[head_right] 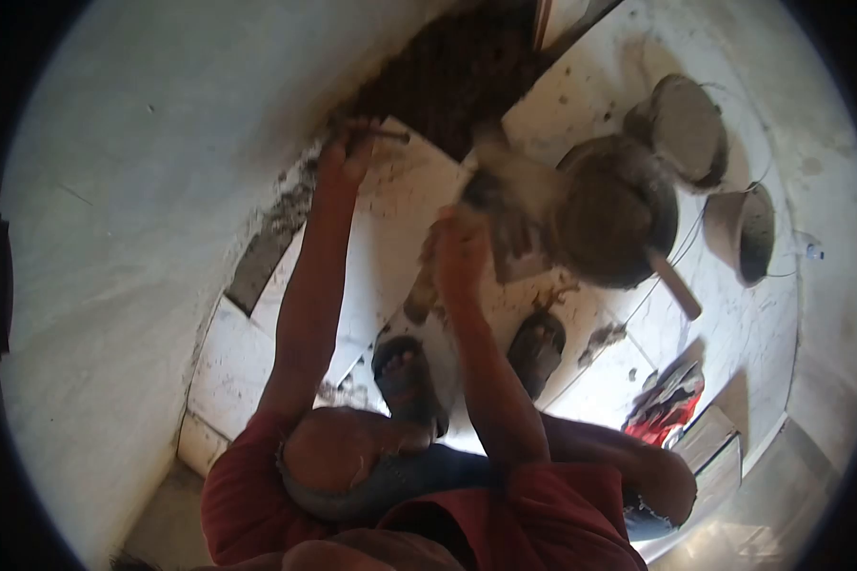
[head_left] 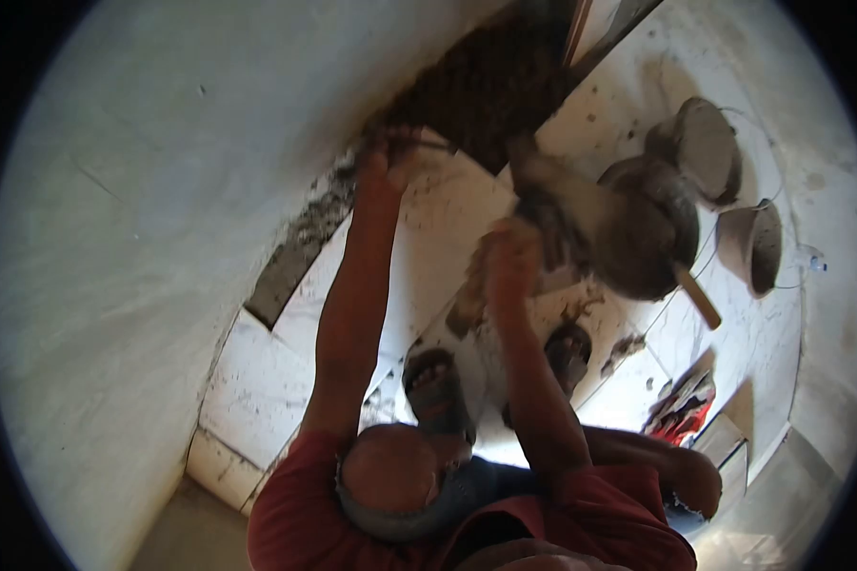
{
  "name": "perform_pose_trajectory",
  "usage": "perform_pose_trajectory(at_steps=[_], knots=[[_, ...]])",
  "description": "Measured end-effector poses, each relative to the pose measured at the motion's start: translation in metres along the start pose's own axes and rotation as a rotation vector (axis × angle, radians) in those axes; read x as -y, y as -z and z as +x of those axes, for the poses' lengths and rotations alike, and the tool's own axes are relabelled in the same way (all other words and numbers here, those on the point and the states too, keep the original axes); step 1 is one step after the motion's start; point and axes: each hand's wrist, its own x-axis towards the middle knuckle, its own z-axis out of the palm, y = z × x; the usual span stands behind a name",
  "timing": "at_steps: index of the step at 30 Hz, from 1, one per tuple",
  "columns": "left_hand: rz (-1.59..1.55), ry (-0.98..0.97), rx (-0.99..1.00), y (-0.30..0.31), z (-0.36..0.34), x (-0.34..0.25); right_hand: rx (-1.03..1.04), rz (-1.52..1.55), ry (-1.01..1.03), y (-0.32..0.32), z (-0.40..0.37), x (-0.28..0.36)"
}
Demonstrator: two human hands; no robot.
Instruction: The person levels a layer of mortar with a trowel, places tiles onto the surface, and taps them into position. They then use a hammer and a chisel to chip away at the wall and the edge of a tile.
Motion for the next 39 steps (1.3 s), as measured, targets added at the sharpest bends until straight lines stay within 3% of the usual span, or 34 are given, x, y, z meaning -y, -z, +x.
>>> perform_pose_trajectory(at_steps=[1, 3, 4, 5, 9, 10, 11, 12, 13, 14, 15, 17, 18, 20, 21, 23, 24, 25, 27, 28, 30, 31, 33, 34, 36, 37, 39], knots=[[0.007, 0.004, -0.048, 0.009, -0.015, 0.000, -0.014, -0.003, -0.046, -0.001, -0.013, 0.007], [0.170, -0.199, -0.399, -0.034, -0.013, 0.016, -0.198, 0.516, 0.217, -0.009, -0.010, 0.029], [0.168, -0.195, -0.387, -0.036, -0.011, 0.017, -0.295, 0.485, 0.023, -0.018, -0.006, 0.020], [0.158, -0.200, -0.412, -0.030, -0.008, 0.015, -0.295, 0.488, 0.040, -0.020, -0.002, 0.018], [0.147, -0.209, -0.500, -0.029, 0.004, 0.012, 0.201, -0.043, -0.253, -0.020, 0.018, 0.007], [0.144, -0.211, -0.511, -0.023, 0.008, 0.010, 0.136, -0.023, -0.041, -0.010, 0.015, 0.001], [0.127, -0.160, -0.381, -0.013, 0.007, 0.006, 0.138, -0.029, -0.075, -0.004, 0.010, 0.003], [0.118, -0.103, -0.256, -0.005, -0.003, 0.001, 0.027, 0.144, 0.063, -0.004, 0.003, 0.014], [0.126, -0.096, -0.266, -0.005, -0.006, 0.000, -0.090, 0.321, 0.233, -0.006, 0.003, 0.027], [0.156, -0.107, -0.322, -0.015, -0.004, 0.002, -0.203, 0.617, 0.159, -0.021, 0.000, 0.034], [0.183, -0.115, -0.379, -0.022, -0.004, 0.006, -0.204, 0.621, 0.171, -0.028, 0.006, 0.008], [0.147, -0.115, -0.390, -0.014, 0.003, 0.000, 0.115, -0.202, 0.077, -0.030, 0.035, -0.059], [0.111, -0.125, -0.422, -0.016, 0.008, 0.001, 0.100, -0.196, 0.093, -0.029, 0.034, -0.035], [0.148, -0.116, -0.383, -0.013, 0.008, 0.002, 0.147, -0.011, -0.303, -0.019, 0.019, 0.010], [0.173, -0.138, -0.354, -0.010, 0.002, -0.001, 0.163, -0.018, -0.317, -0.014, 0.020, 0.020], [0.199, -0.123, -0.369, -0.011, -0.014, 0.000, 0.048, 0.325, 0.148, -0.003, 0.006, 0.027], [0.217, -0.102, -0.314, -0.016, -0.008, 0.000, -0.141, 0.560, 0.316, -0.019, 0.010, 0.028], [0.216, -0.103, -0.300, -0.018, -0.006, -0.001, -0.135, 0.565, 0.328, -0.028, 0.014, 0.005], [0.168, -0.126, -0.332, -0.009, 0.004, -0.001, -0.071, -0.214, 0.618, -0.030, 0.026, -0.053], [0.168, -0.113, -0.314, -0.011, 0.007, 0.002, -0.084, -0.212, 0.637, -0.027, 0.028, -0.037], [0.217, -0.168, -0.391, -0.010, 0.006, 0.003, 0.189, 0.022, -0.306, -0.023, 0.020, 0.011], [0.212, -0.180, -0.399, -0.011, 0.008, 0.002, 0.199, 0.015, -0.314, -0.020, 0.019, 0.021], [0.094, -0.075, -0.287, -0.005, -0.004, -0.004, 0.014, 0.247, 0.079, -0.011, 0.004, 0.023], [0.099, -0.080, -0.291, -0.005, -0.009, -0.007, 0.017, 0.251, 0.072, -0.016, 0.003, 0.008], [0.078, -0.076, -0.344, -0.008, 0.000, -0.006, -0.300, 0.260, 0.272, -0.030, 0.017, -0.014], [0.076, -0.067, -0.318, -0.009, 0.003, -0.003, -0.301, 0.268, 0.300, -0.029, 0.022, -0.010], [0.144, -0.168, -0.472, -0.011, 0.011, 0.000, 0.227, -0.239, -0.179, -0.027, 0.026, 0.011]])
